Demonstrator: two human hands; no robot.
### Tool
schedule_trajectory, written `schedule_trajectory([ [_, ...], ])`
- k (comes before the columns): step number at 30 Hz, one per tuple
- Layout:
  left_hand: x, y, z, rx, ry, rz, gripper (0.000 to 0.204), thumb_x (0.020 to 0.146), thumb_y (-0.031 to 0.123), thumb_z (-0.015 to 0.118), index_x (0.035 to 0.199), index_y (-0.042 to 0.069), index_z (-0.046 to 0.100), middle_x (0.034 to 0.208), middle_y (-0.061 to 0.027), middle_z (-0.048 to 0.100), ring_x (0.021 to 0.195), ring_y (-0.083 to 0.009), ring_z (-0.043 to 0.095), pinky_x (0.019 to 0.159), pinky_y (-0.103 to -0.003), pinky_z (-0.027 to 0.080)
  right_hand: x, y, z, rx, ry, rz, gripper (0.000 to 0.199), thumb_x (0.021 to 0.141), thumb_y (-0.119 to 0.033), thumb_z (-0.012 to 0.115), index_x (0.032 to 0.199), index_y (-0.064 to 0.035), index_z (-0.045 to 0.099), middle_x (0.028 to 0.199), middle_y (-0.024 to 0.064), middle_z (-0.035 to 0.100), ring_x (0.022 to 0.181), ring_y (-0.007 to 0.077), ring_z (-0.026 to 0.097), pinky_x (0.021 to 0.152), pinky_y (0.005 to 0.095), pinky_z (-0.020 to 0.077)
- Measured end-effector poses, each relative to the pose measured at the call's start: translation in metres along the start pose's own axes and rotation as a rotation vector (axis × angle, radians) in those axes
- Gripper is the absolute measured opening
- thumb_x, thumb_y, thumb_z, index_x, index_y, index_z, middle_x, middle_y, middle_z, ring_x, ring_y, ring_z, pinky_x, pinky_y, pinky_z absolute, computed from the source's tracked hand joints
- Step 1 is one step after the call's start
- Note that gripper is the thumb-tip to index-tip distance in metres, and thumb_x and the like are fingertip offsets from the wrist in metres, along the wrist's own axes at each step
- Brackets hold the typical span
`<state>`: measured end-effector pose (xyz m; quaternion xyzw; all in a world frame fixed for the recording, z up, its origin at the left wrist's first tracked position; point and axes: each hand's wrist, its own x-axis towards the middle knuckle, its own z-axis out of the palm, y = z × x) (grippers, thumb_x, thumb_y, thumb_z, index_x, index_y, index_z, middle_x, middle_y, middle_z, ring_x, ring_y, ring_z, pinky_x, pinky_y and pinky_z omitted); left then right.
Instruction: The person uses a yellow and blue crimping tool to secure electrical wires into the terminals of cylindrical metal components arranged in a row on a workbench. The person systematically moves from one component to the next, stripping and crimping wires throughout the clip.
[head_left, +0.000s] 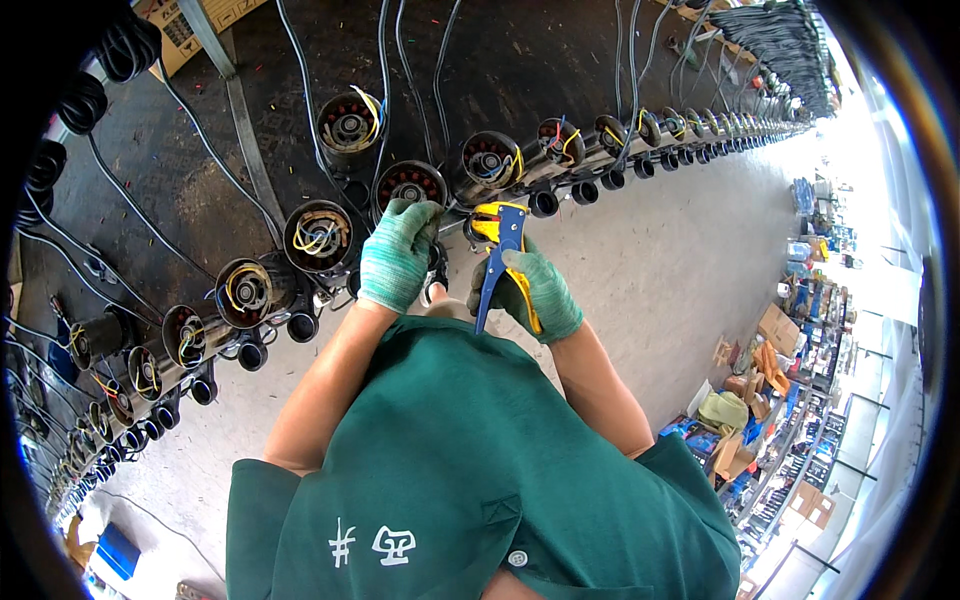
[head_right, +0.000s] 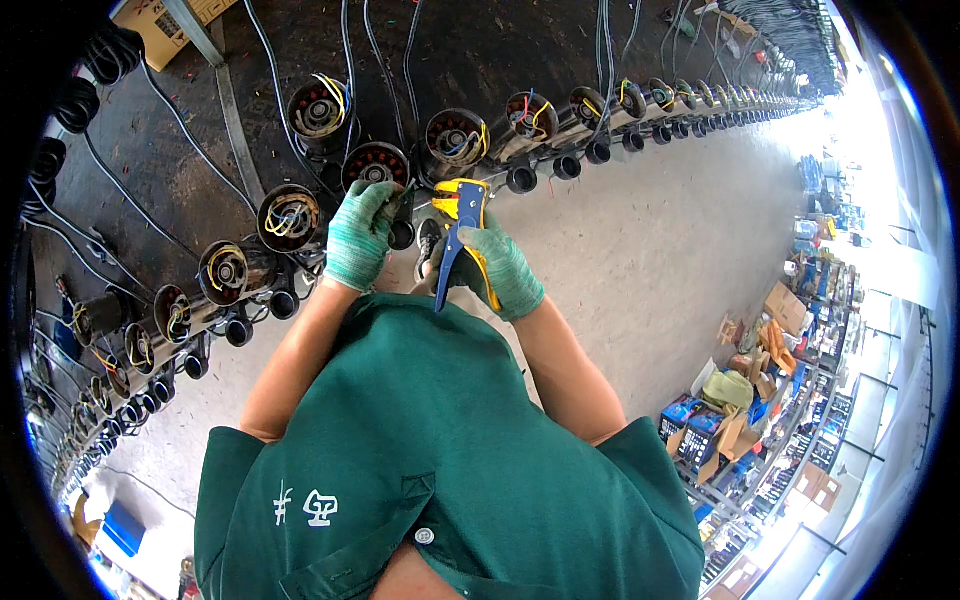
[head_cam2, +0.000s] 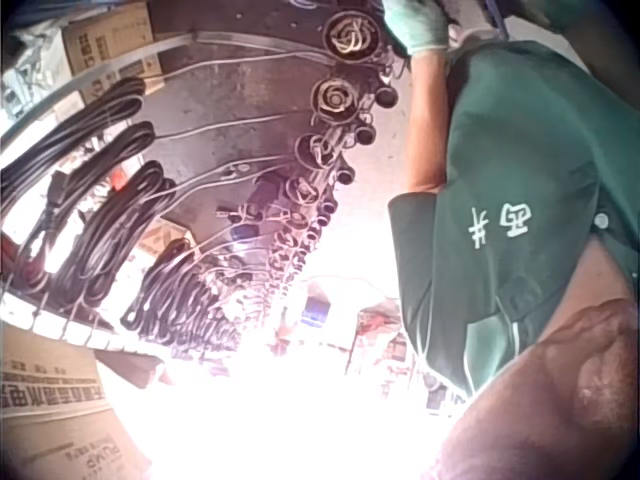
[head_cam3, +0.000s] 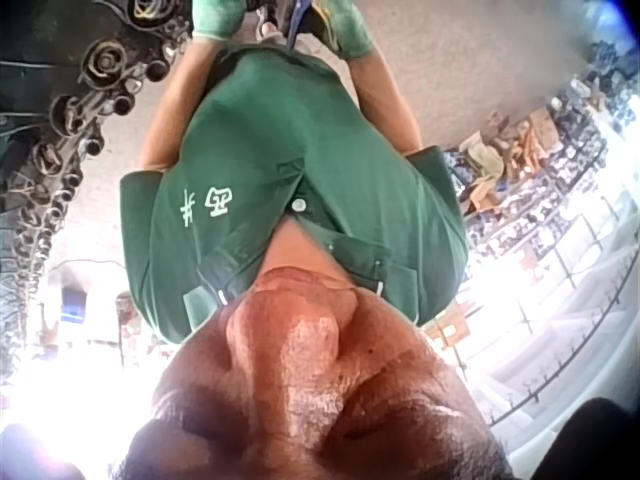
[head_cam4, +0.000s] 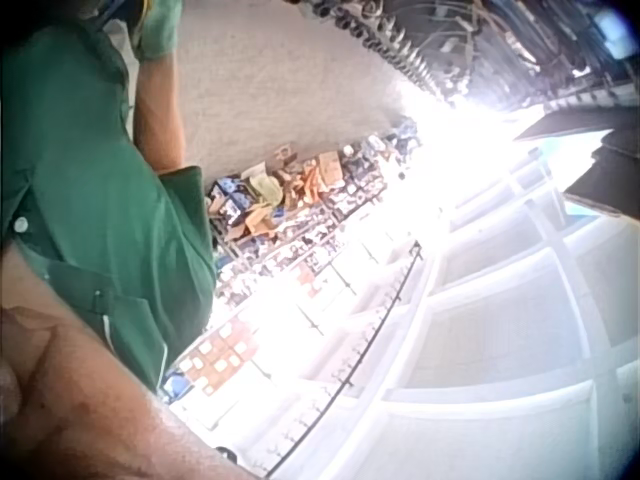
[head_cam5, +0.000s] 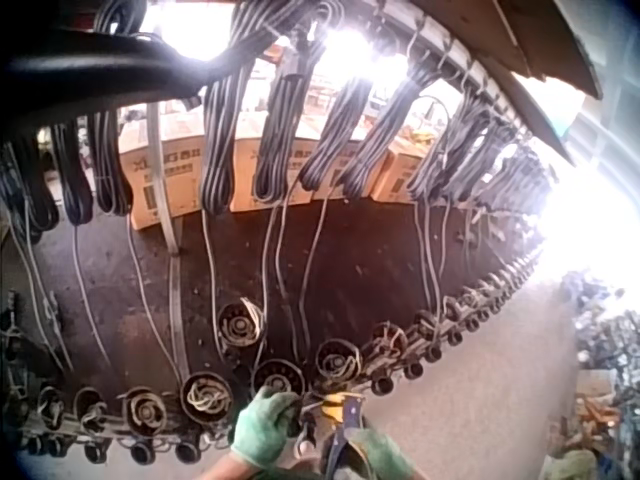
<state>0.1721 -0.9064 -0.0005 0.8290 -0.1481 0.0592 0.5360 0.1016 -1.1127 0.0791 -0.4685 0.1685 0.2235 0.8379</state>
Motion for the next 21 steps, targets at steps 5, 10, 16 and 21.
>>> schedule_trajectory([
  [5,-0.003,-0.010,-0.003,-0.273,0.062,-0.183,0.037,0.101,-0.004,0.065,0.136,0.005,0.063,0.112,-0.0079,0.075,0.077,-0.0100,0.065,0.066,-0.027,0.056,-0.004,0.002,0.012,-0.052,0.031,-0.077,0.065,0.100,-0.031,0.066,0.154,-0.0052,0.042,0.109,0.0181,0.070,0.092,0.0325,0.075,0.083,0.0480,0.0635],
  [10,0.003,-0.001,-0.015,-0.302,-0.074,-0.323,0.025,0.100,0.001,0.069,0.124,0.003,0.071,0.107,-0.0121,0.077,0.078,-0.0144,0.071,0.070,-0.030,0.057,-0.004,0.001,0.022,-0.048,0.027,-0.116,0.064,0.100,-0.028,0.067,0.154,-0.0055,0.042,0.112,0.0140,0.068,0.095,0.0270,0.074,0.083,0.0445,0.0639],
  [16,0.002,-0.008,-0.007,-0.220,0.055,-0.119,0.022,0.099,0.003,0.070,0.121,0.003,0.075,0.102,-0.0114,0.075,0.070,-0.0166,0.070,0.065,-0.030,0.056,0.000,0.002,0.031,-0.098,0.043,-0.128,0.064,0.099,-0.029,0.068,0.152,-0.0057,0.041,0.110,0.0112,0.066,0.087,0.0256,0.074,0.074,0.0433,0.0651],
  [21,0.003,0.000,-0.009,-0.228,0.043,-0.185,0.021,0.098,0.005,0.071,0.119,0.004,0.077,0.102,-0.0120,0.074,0.076,-0.0220,0.072,0.068,-0.033,0.057,0.004,0.001,0.033,-0.096,0.045,-0.126,0.060,0.100,-0.024,0.067,0.152,-0.0061,0.041,0.109,0.0114,0.066,0.087,0.0252,0.073,0.075,0.0431,0.0655],
])
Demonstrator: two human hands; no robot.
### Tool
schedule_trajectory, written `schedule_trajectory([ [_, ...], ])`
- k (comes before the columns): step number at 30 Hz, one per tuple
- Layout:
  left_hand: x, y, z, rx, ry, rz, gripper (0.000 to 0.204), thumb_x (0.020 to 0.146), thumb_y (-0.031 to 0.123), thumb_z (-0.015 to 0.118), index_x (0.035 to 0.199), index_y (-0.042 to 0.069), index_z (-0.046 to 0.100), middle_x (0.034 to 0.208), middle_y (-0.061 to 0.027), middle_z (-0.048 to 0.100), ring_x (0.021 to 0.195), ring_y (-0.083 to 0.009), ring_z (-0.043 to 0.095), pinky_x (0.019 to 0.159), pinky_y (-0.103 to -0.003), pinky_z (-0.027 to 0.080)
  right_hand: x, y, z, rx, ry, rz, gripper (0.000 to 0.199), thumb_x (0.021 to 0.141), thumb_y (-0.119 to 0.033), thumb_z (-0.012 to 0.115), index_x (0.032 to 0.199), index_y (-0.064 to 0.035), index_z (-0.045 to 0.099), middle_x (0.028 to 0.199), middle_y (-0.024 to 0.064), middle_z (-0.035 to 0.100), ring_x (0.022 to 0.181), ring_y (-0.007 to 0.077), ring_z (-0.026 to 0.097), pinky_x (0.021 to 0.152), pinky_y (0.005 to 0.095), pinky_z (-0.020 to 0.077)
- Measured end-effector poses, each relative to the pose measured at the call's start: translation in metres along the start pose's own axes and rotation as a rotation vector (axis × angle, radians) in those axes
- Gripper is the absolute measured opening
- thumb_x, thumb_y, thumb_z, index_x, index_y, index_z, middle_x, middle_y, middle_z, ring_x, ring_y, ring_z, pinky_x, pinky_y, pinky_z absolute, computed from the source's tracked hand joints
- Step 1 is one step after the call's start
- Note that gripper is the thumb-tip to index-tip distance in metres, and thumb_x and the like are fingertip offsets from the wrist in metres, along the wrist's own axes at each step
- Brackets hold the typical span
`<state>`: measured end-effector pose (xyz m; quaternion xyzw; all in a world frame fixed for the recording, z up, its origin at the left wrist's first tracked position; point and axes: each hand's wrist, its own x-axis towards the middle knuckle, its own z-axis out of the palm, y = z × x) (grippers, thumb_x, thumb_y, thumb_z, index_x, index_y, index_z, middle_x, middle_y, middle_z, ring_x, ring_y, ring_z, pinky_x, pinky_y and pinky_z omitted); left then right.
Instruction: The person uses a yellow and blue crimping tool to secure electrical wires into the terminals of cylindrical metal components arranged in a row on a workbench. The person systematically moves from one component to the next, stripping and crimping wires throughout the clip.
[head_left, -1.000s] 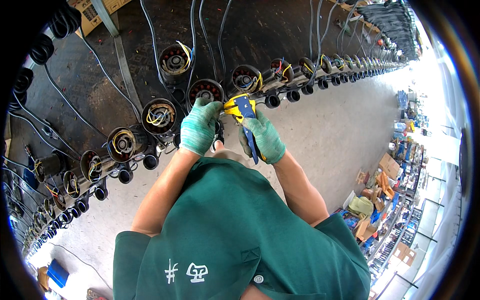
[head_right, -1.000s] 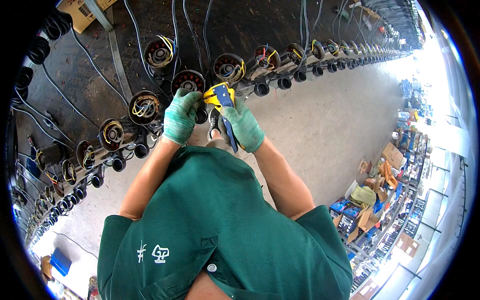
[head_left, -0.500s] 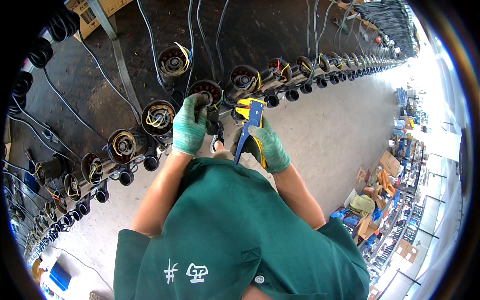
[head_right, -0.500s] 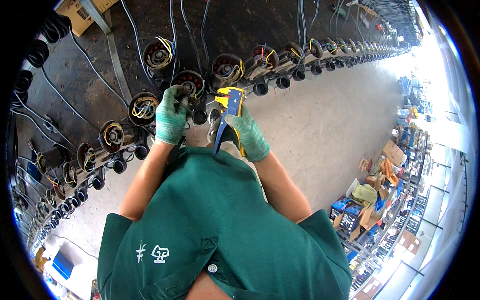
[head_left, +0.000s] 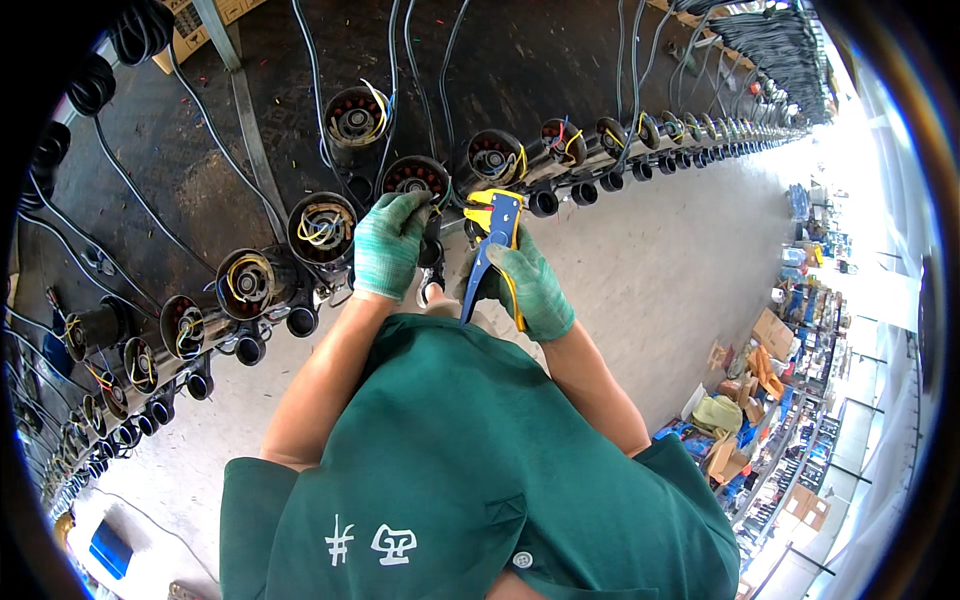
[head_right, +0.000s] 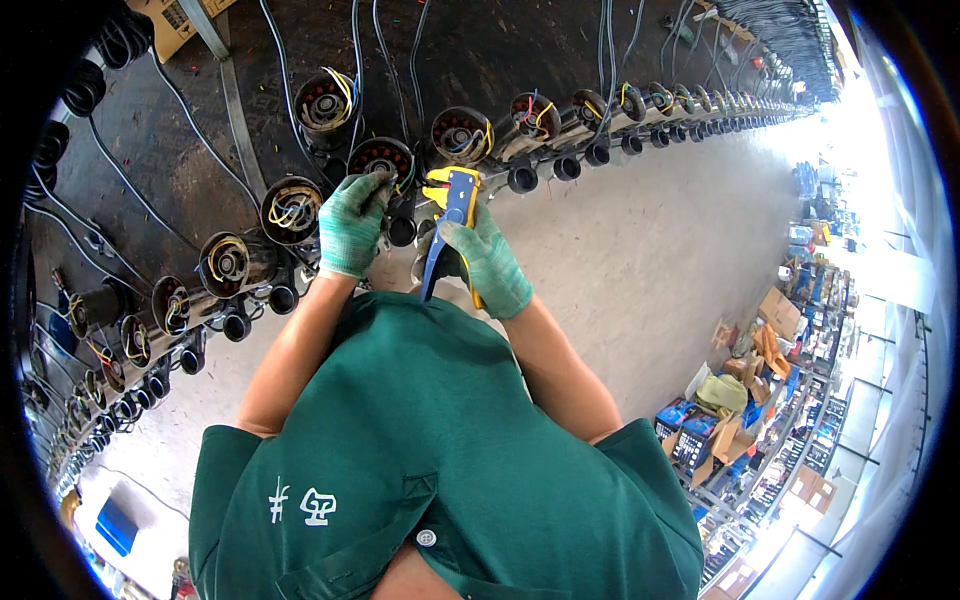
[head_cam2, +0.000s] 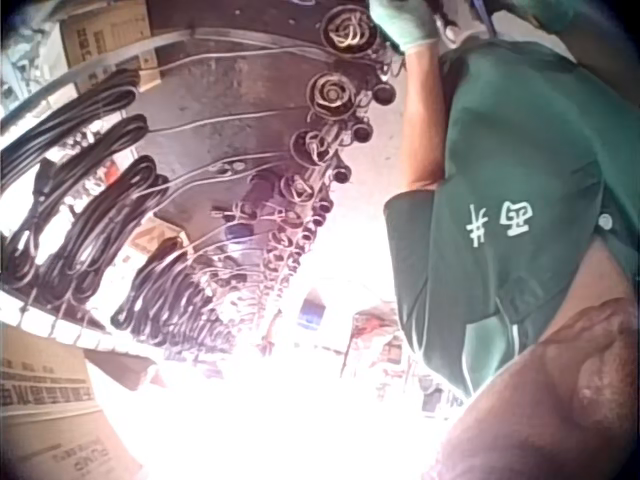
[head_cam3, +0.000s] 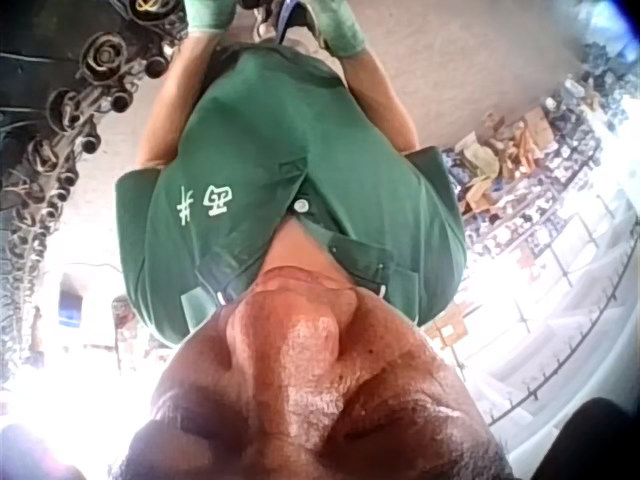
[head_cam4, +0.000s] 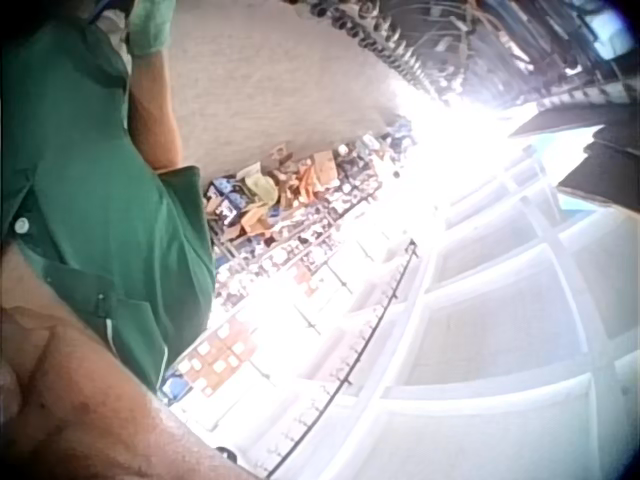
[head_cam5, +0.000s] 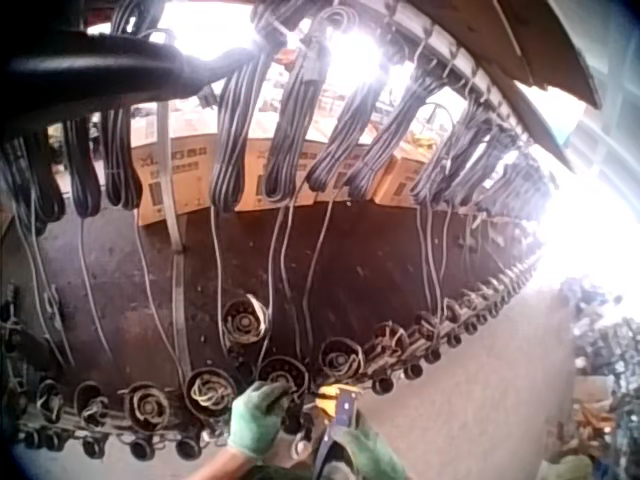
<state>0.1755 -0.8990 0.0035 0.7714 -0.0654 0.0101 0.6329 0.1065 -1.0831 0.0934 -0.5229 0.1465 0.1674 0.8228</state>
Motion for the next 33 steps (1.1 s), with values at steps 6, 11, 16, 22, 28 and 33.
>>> schedule_trajectory([
  [6,0.002,-0.008,0.001,0.096,0.022,0.074,0.022,0.098,0.009,0.072,0.118,0.004,0.078,0.107,-0.0159,0.075,0.089,-0.0328,0.074,0.077,-0.037,0.059,0.010,0.010,-0.008,-0.071,0.053,0.025,0.060,0.102,-0.020,0.066,0.154,-0.0079,0.040,0.110,0.0104,0.066,0.090,0.0226,0.073,0.078,0.0421,0.0665],
  [11,0.001,-0.009,0.002,0.119,0.038,0.100,0.028,0.098,0.008,0.071,0.125,0.006,0.074,0.112,-0.0165,0.074,0.098,-0.0357,0.074,0.083,-0.039,0.059,0.018,0.022,-0.023,-0.095,0.074,-0.035,0.058,0.102,-0.015,0.065,0.154,-0.0082,0.040,0.111,0.0094,0.067,0.095,0.0207,0.072,0.079,0.0415,0.0664],
  [16,0.005,0.027,-0.007,0.180,0.051,0.194,0.045,0.094,-0.001,0.072,0.138,0.007,0.068,0.115,-0.0150,0.074,0.103,-0.0279,0.074,0.085,-0.035,0.058,-0.003,0.011,-0.040,-0.060,0.202,-0.103,0.060,0.101,-0.024,0.067,0.151,-0.0063,0.042,0.109,0.0172,0.069,0.096,0.0325,0.074,0.083,0.0512,0.0662],
  [22,0.054,0.060,0.016,0.588,-0.185,0.397,0.029,0.090,0.018,0.077,0.118,0.012,0.077,0.112,-0.0107,0.075,0.107,-0.0369,0.068,0.096,-0.047,0.054,-0.009,-0.015,-0.068,-0.042,0.277,-0.181,0.063,0.098,-0.026,0.070,0.151,-0.0052,0.043,0.110,0.0173,0.069,0.098,0.0341,0.074,0.085,0.0530,0.0662],
  [28,0.085,0.077,0.072,1.004,-0.369,0.222,0.034,0.087,0.032,0.080,0.117,0.017,0.077,0.110,-0.0088,0.073,0.114,-0.0351,0.065,0.099,-0.051,0.051,0.017,-0.042,-0.112,-0.112,0.151,-0.200,0.055,0.102,-0.019,0.066,0.150,-0.0065,0.043,0.111,0.0147,0.069,0.099,0.0293,0.074,0.086,0.0479,0.0665],
  [33,0.090,0.080,0.091,1.069,-0.300,0.193,0.025,0.088,0.031,0.079,0.107,0.015,0.078,0.106,-0.0090,0.072,0.114,-0.0356,0.065,0.097,-0.051,0.050,0.043,-0.047,-0.165,-0.212,0.070,-0.181,0.054,0.103,-0.017,0.066,0.150,-0.0068,0.042,0.110,0.0153,0.070,0.096,0.0287,0.076,0.083,0.0444,0.0667],
])
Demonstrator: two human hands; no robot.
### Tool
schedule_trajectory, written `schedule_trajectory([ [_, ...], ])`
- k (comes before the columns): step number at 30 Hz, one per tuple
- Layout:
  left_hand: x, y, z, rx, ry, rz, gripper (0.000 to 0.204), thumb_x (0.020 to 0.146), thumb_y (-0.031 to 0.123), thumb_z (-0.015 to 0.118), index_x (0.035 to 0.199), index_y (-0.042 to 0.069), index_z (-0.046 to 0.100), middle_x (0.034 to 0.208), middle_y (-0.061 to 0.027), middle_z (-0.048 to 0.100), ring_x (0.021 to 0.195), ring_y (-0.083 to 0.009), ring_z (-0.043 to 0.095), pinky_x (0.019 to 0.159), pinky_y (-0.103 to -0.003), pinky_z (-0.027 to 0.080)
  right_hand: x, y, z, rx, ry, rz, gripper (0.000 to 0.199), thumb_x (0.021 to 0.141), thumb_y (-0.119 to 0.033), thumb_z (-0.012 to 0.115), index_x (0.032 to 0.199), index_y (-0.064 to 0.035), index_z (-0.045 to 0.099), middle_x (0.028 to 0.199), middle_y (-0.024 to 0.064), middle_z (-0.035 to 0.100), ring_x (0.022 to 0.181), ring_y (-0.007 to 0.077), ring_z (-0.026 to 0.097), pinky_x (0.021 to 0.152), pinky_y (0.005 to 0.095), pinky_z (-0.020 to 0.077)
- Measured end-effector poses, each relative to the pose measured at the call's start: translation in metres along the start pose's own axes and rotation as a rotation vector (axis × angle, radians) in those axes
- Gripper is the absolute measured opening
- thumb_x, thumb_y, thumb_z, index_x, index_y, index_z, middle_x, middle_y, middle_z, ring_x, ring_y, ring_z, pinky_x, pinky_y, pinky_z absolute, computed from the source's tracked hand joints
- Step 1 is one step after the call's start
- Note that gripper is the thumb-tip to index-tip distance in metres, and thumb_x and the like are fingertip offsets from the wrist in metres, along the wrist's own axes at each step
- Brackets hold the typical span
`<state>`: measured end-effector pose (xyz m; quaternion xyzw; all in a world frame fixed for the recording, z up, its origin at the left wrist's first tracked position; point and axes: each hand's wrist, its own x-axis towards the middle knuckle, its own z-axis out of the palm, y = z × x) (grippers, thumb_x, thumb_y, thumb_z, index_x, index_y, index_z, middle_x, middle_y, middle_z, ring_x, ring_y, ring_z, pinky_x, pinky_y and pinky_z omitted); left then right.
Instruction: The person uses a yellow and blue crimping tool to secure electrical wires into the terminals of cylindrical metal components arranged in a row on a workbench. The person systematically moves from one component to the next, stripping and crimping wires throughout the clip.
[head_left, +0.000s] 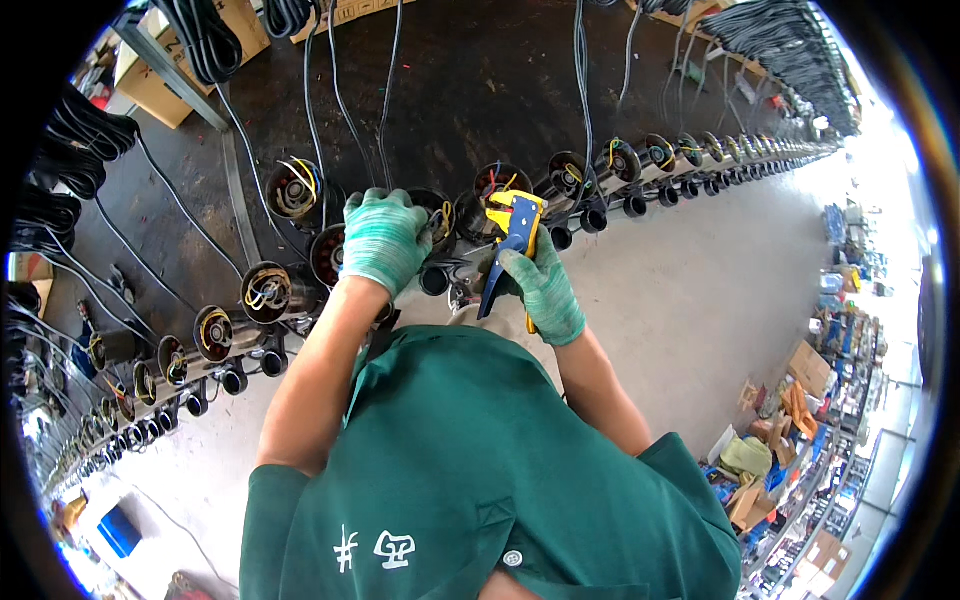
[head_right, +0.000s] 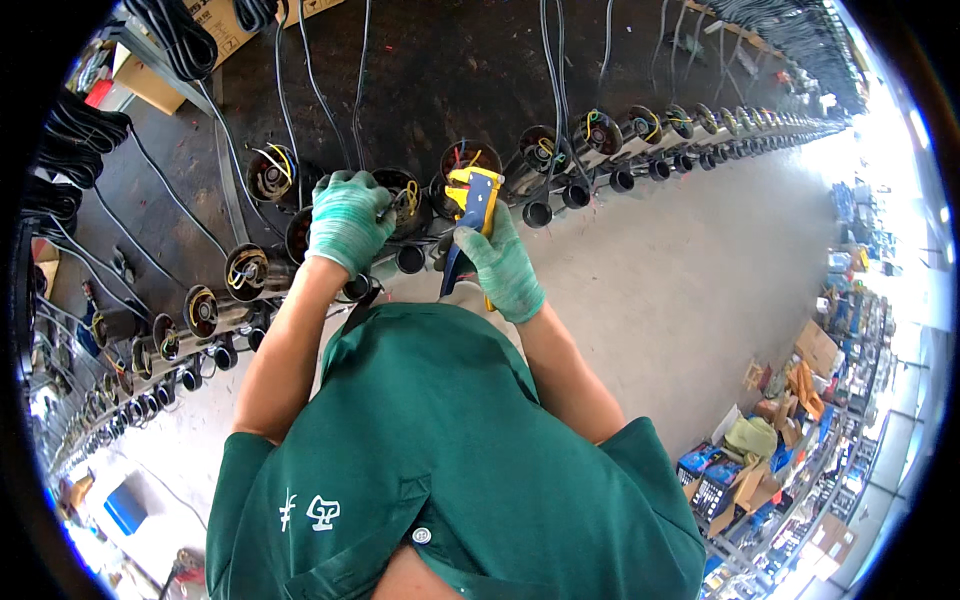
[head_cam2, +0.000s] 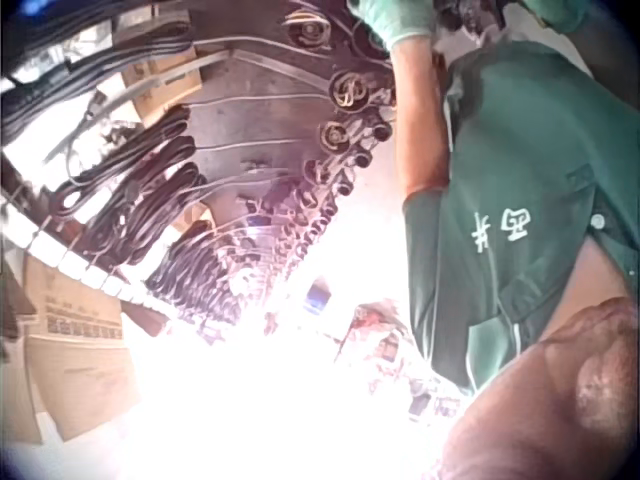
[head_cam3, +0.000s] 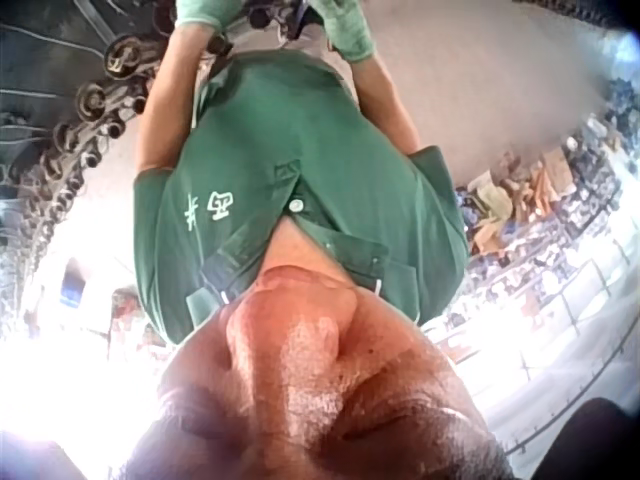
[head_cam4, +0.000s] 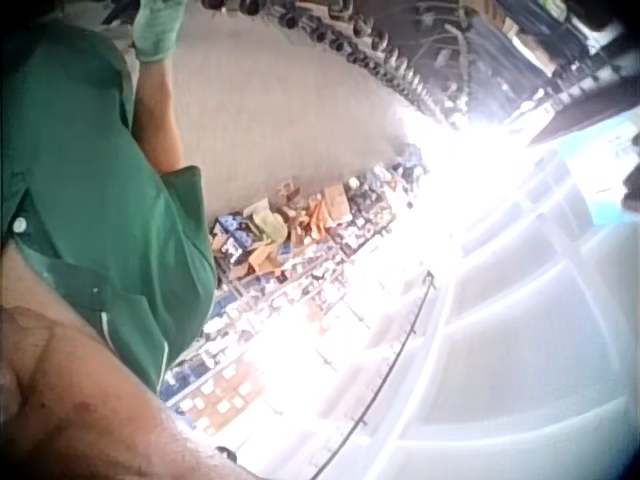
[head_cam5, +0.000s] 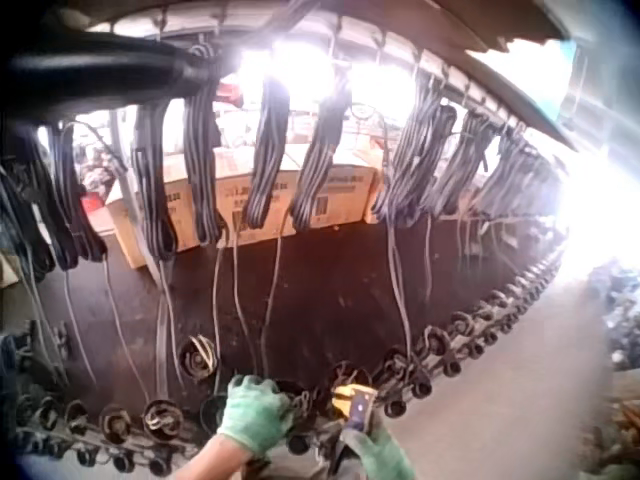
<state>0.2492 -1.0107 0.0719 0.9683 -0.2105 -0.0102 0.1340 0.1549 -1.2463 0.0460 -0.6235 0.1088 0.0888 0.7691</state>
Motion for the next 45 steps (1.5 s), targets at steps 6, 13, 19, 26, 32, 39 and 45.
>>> schedule_trajectory([
  [6,0.023,0.009,0.012,-0.400,0.017,-0.052,0.023,0.094,0.008,0.074,0.116,0.003,0.069,0.107,-0.0154,0.073,0.095,-0.0351,0.072,0.084,-0.043,0.058,0.018,-0.031,-0.025,0.129,-0.134,0.151,0.052,0.102,-0.017,0.067,0.148,-0.0065,0.043,0.107,0.0079,0.067,0.091,0.0173,0.070,0.079,0.0331,0.0620],
  [13,0.021,0.038,0.014,-0.972,-0.045,-0.398,0.030,0.094,0.006,0.077,0.122,0.000,0.069,0.108,-0.0100,0.076,0.097,-0.0134,0.068,0.088,-0.031,0.057,0.032,-0.025,-0.049,0.092,-0.203,0.167,0.051,0.103,-0.020,0.068,0.145,-0.0055,0.044,0.103,0.0059,0.067,0.085,0.0134,0.069,0.074,0.0295,0.0605],
  [19,0.009,0.021,0.012,-1.132,-0.329,-0.281,0.045,0.099,0.002,0.067,0.144,-0.001,0.064,0.123,-0.0095,0.076,0.110,-0.0127,0.067,0.102,-0.029,0.054,0.032,-0.005,-0.054,0.059,-0.224,0.138,0.048,0.102,-0.018,0.067,0.144,-0.0059,0.046,0.107,0.0056,0.063,0.093,0.0128,0.065,0.082,0.0313,0.0585],
  [26,0.024,0.022,0.010,-0.963,-0.381,-0.084,0.047,0.097,-0.004,0.065,0.142,0.007,0.069,0.106,-0.0050,0.076,0.089,-0.0093,0.064,0.088,-0.026,0.056,0.018,-0.015,-0.038,0.066,-0.156,0.153,0.048,0.102,-0.017,0.067,0.144,-0.0057,0.047,0.110,0.0048,0.060,0.097,0.0117,0.061,0.086,0.0303,0.0555],
  [32,0.044,0.018,0.008,-0.480,-0.385,0.275,0.038,0.095,0.004,0.071,0.133,0.008,0.073,0.113,-0.0178,0.074,0.102,-0.0378,0.069,0.092,-0.043,0.056,0.004,-0.013,-0.031,0.125,-0.041,0.122,0.052,0.101,-0.016,0.067,0.147,-0.0055,0.044,0.106,0.0058,0.064,0.092,0.0153,0.067,0.082,0.0326,0.0597],
  [39,0.047,0.024,-0.002,-0.232,-0.460,0.375,0.035,0.097,0.009,0.067,0.132,0.009,0.071,0.111,-0.0182,0.071,0.102,-0.0395,0.069,0.092,-0.048,0.056,-0.006,-0.025,-0.019,0.173,0.040,0.086,0.053,0.101,-0.016,0.067,0.147,-0.0070,0.042,0.102,0.0070,0.066,0.087,0.0198,0.073,0.077,0.0352,0.0628],
  [45,0.045,0.019,0.004,-0.230,-0.326,0.327,0.027,0.095,0.014,0.071,0.122,0.009,0.073,0.111,-0.0152,0.071,0.099,-0.0396,0.070,0.087,-0.047,0.057,-0.007,-0.022,-0.013,0.187,0.046,0.071,0.056,0.101,-0.016,0.068,0.149,-0.0076,0.041,0.103,0.0065,0.065,0.087,0.0200,0.073,0.078,0.0354,0.0635],
])
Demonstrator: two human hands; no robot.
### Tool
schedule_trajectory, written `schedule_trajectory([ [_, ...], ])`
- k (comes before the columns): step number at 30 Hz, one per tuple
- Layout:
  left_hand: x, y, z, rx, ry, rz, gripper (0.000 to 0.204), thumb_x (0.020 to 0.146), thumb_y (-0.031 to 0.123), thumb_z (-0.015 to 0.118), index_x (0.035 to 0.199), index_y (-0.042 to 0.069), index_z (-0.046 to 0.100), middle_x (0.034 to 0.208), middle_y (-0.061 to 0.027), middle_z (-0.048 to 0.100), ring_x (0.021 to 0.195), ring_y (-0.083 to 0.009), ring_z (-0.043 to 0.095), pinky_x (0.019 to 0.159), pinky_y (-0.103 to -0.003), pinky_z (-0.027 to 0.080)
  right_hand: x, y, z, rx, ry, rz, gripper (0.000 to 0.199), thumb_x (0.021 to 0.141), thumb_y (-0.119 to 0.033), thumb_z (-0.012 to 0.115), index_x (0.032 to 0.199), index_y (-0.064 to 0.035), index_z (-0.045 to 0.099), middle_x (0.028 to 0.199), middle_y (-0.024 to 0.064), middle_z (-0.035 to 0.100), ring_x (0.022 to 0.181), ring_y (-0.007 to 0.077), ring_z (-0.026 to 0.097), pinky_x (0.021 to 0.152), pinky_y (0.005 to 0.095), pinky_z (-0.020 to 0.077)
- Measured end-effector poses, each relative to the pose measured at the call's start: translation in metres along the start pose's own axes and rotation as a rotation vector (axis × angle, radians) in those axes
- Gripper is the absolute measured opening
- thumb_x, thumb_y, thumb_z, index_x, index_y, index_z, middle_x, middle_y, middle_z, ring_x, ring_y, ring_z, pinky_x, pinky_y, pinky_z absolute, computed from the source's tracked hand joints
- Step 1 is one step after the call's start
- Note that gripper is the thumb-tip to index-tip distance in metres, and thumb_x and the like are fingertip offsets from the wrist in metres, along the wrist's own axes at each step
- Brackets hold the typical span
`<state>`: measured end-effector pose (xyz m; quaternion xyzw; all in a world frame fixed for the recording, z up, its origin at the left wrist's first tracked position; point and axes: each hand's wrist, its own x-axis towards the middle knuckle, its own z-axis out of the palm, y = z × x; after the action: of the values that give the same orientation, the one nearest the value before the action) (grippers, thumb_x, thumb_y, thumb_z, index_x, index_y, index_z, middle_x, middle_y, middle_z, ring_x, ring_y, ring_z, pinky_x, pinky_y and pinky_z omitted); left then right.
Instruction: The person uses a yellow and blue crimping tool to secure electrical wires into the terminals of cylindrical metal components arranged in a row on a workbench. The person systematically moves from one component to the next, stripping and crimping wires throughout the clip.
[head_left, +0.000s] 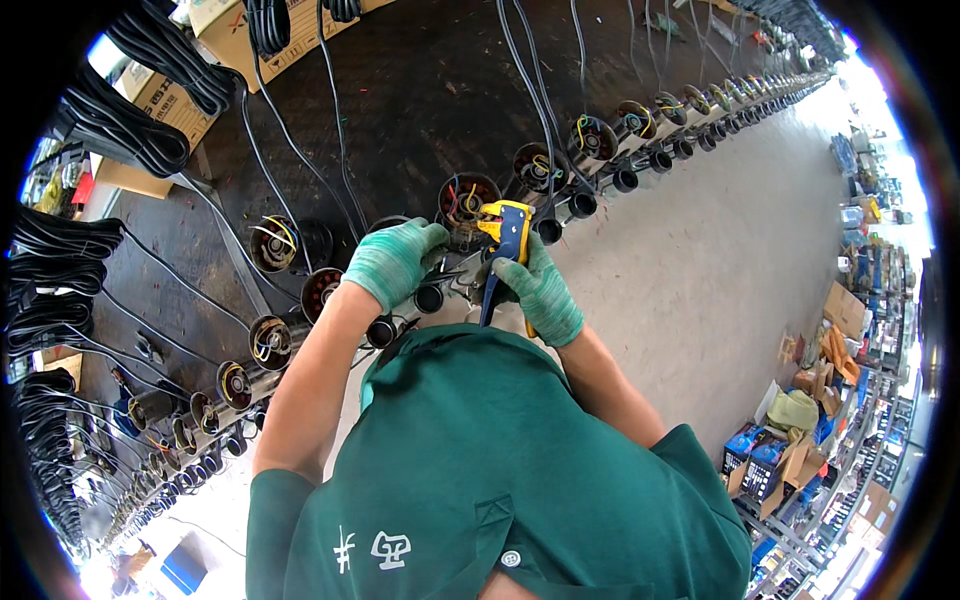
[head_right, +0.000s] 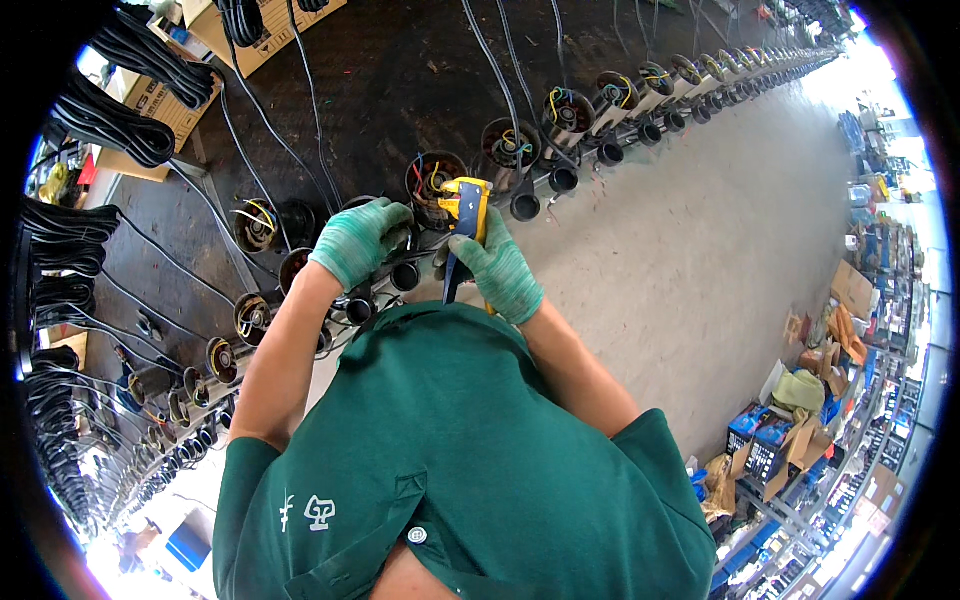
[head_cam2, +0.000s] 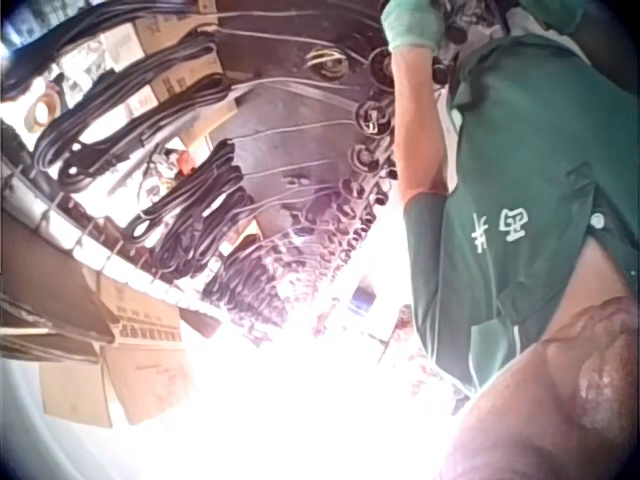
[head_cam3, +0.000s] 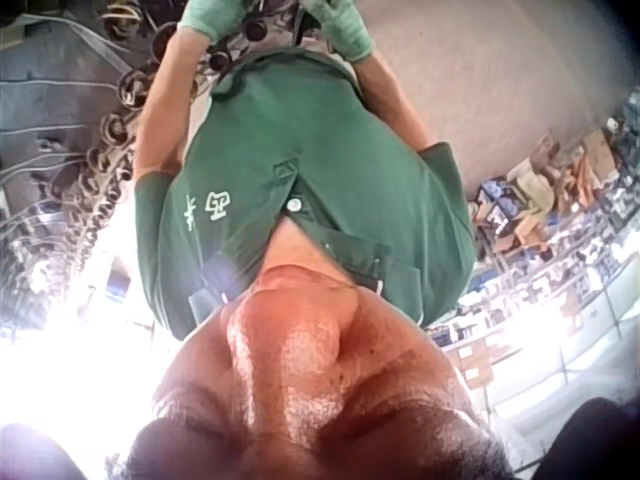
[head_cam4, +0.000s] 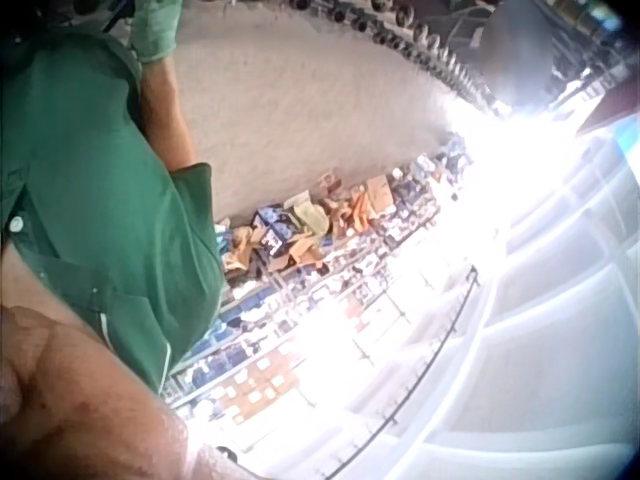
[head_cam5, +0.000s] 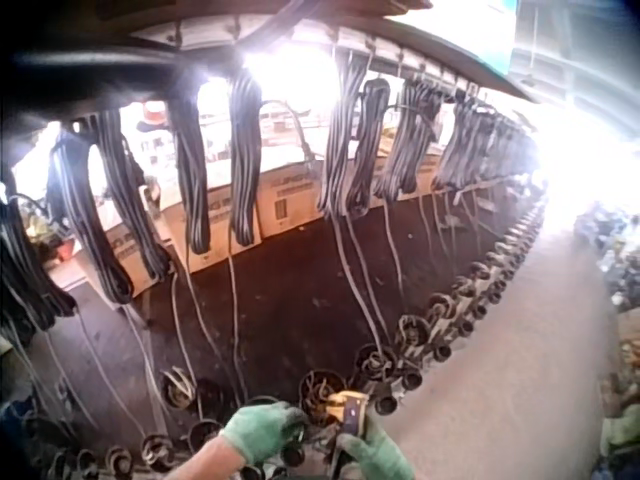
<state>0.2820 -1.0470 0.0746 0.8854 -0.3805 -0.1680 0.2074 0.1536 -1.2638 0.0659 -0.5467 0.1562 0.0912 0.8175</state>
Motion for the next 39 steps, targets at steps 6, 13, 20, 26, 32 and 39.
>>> schedule_trajectory([
  [6,-0.015,0.001,0.022,-0.178,0.377,-0.142,0.025,0.089,0.016,0.079,0.113,0.010,0.077,0.111,-0.0131,0.069,0.091,-0.0358,0.071,0.081,-0.044,0.058,0.000,0.010,0.000,-0.007,-0.031,0.022,0.061,0.101,-0.016,0.069,0.154,-0.0078,0.039,0.111,0.0074,0.064,0.096,0.0202,0.071,0.082,0.0372,0.0643],
  [13,-0.019,0.003,0.048,-0.608,0.529,-0.102,0.019,0.096,0.004,0.073,0.114,0.002,0.070,0.101,-0.0156,0.071,0.086,-0.0287,0.071,0.078,-0.036,0.057,-0.004,0.012,0.005,-0.108,-0.022,0.029,0.059,0.100,-0.014,0.067,0.153,-0.0064,0.042,0.112,0.0078,0.064,0.102,0.0196,0.069,0.086,0.0385,0.0635],
  [20,-0.018,0.004,0.053,-0.623,0.659,-0.150,0.014,0.105,0.007,0.065,0.119,0.002,0.065,0.096,-0.0137,0.072,0.084,-0.0222,0.071,0.077,-0.035,0.058,-0.003,0.000,0.006,0.120,-0.134,0.170,0.062,0.099,-0.015,0.067,0.156,-0.0059,0.043,0.119,0.0077,0.066,0.104,0.0189,0.068,0.093,0.0355,0.0591],
  [26,-0.020,0.000,0.059,-0.653,0.640,-0.150,0.015,0.105,0.010,0.067,0.117,0.002,0.064,0.095,-0.0128,0.072,0.077,-0.0200,0.070,0.071,-0.034,0.059,0.005,-0.002,0.021,0.249,-0.182,0.239,0.059,0.101,-0.017,0.066,0.156,-0.0064,0.045,0.117,0.0104,0.069,0.102,0.0255,0.073,0.092,0.0437,0.0633],
  [32,-0.021,-0.005,0.062,-0.641,0.660,-0.117,0.014,0.104,0.010,0.069,0.116,0.003,0.064,0.094,-0.0128,0.071,0.079,-0.0206,0.069,0.073,-0.034,0.058,0.007,0.003,0.026,0.262,-0.229,0.236,0.061,0.103,-0.022,0.070,0.157,-0.0109,0.044,0.119,0.0067,0.068,0.103,0.0196,0.072,0.087,0.0380,0.0638],
  [39,-0.020,-0.011,0.064,-0.673,0.624,-0.122,0.013,0.103,0.007,0.069,0.114,0.003,0.065,0.092,-0.0123,0.070,0.079,-0.0206,0.067,0.073,-0.034,0.056,0.015,0.020,0.021,0.075,-0.138,0.100,0.057,0.104,-0.023,0.071,0.156,-0.0131,0.048,0.121,0.0015,0.066,0.099,0.0123,0.069,0.085,0.0305,0.0609],
])
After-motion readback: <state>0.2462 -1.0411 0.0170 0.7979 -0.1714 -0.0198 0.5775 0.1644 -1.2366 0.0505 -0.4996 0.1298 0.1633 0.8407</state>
